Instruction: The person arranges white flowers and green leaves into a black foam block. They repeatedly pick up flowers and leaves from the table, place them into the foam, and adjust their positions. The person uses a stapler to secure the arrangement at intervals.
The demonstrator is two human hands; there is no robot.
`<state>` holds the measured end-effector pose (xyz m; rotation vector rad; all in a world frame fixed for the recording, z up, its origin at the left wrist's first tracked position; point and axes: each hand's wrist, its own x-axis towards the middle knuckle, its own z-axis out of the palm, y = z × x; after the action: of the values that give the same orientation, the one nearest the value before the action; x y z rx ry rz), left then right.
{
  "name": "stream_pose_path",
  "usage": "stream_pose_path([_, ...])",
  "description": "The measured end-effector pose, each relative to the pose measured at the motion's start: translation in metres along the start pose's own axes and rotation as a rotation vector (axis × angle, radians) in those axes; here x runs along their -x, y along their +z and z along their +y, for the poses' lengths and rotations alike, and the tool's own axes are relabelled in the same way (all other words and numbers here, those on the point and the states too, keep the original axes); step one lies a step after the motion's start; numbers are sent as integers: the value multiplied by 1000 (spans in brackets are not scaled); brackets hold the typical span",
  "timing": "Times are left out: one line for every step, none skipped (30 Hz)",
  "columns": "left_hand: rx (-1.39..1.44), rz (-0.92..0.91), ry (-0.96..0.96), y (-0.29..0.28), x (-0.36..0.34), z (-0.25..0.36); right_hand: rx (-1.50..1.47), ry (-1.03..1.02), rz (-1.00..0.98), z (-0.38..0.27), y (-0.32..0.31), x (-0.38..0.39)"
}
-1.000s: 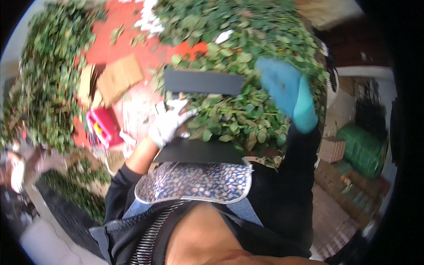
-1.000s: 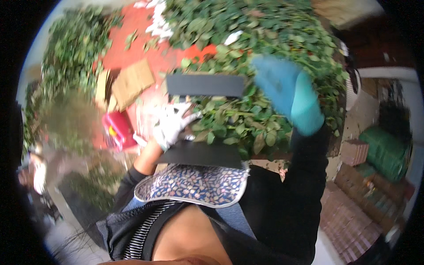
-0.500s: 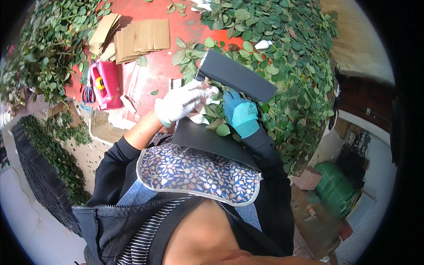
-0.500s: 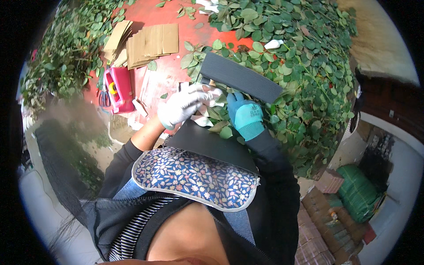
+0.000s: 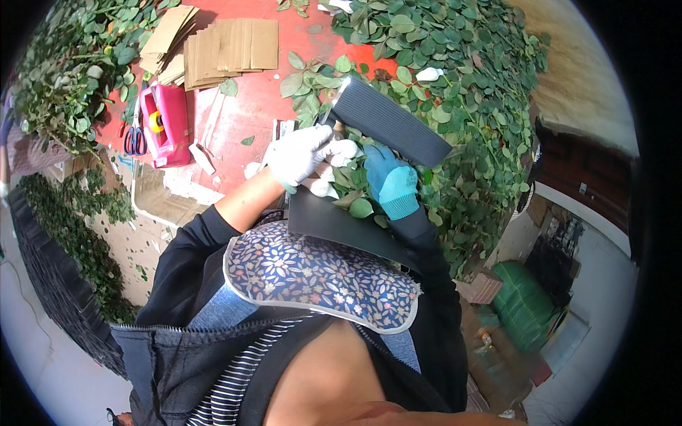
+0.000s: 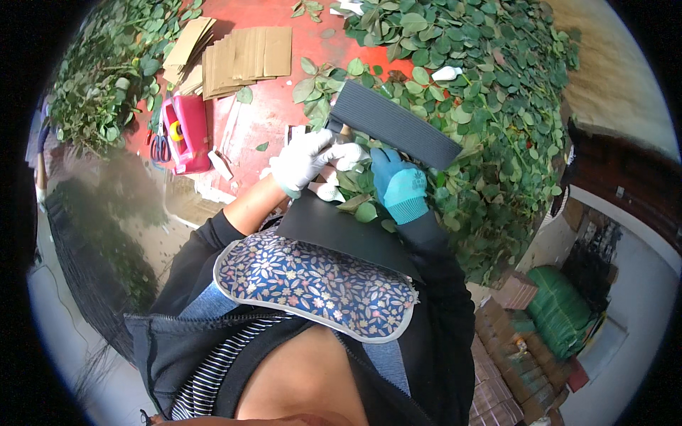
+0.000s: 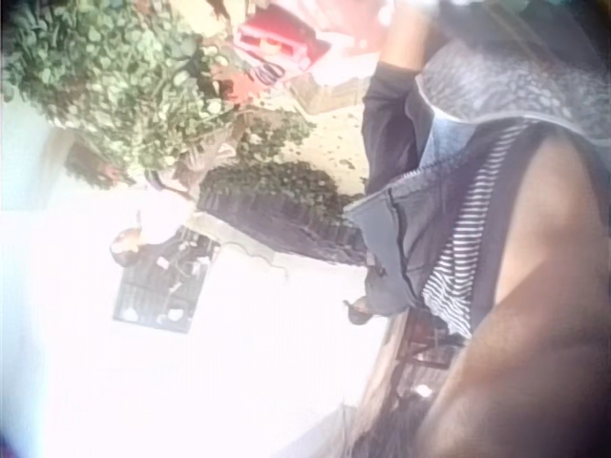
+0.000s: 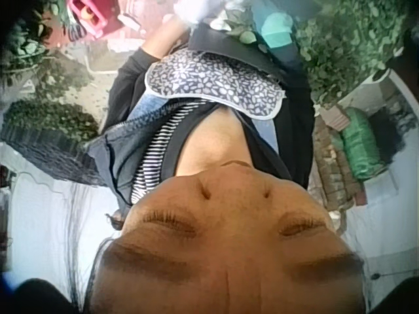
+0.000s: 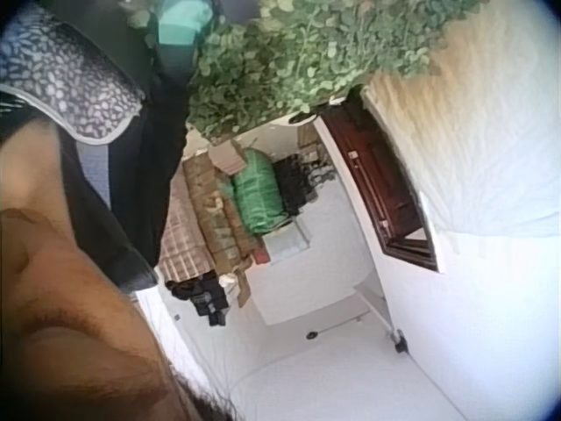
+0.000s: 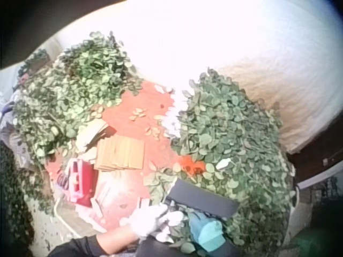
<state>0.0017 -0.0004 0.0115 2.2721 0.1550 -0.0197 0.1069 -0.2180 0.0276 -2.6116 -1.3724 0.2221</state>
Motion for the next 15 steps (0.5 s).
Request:
stream_pose_path([33, 38, 34, -1, 2, 1, 14, -4, -7, 1, 1, -1])
stream_pose_path([64, 70, 71, -5, 5, 4, 25, -1, -13, 2, 3, -1])
stream_pose_path([96, 101, 107, -11, 8, 8, 35, 2, -19, 3, 4, 0])
stream_pose_path([273, 121, -79, -19, 9, 10, 22, 55, -67, 3, 3, 2])
stream_pose_path([490, 215, -154, -22, 14, -1, 3, 107, -109, 1, 0, 1])
stream_pose_path([700, 309, -230, -26, 20, -19, -21, 157, -147, 1, 1, -1])
stream_pose_path([653, 303, -190, -31, 22, -47, -18, 130, -80, 5, 10, 4])
stream_pose_path([606, 304, -156, -44, 19, -52, -7, 130, -71, 4, 11, 3])
stream_pose_path([762, 321, -242, -39, 17, -44, 5, 132, -61, 2, 12, 3])
stream_pose_path([819, 237, -368, -34, 15, -35, 16, 135, -51, 0, 11, 2])
stream_pose_path([885, 211, -412, -21, 8, -30, 92, 122, -84, -3, 9, -2])
stream_pose_path([950, 181, -454, -5, 0, -26, 117, 129, -114, -7, 8, -5])
stream_pose_path([967, 137, -445, 8, -6, -17, 146, 135, -144, -10, 5, -10])
stream_pose_path([986, 90, -436, 19, -11, -10, 177, 144, -176, -11, 4, -11])
stream_pose_path([932, 134, -460, 26, -13, -12, 164, 98, -91, -9, 8, -10])
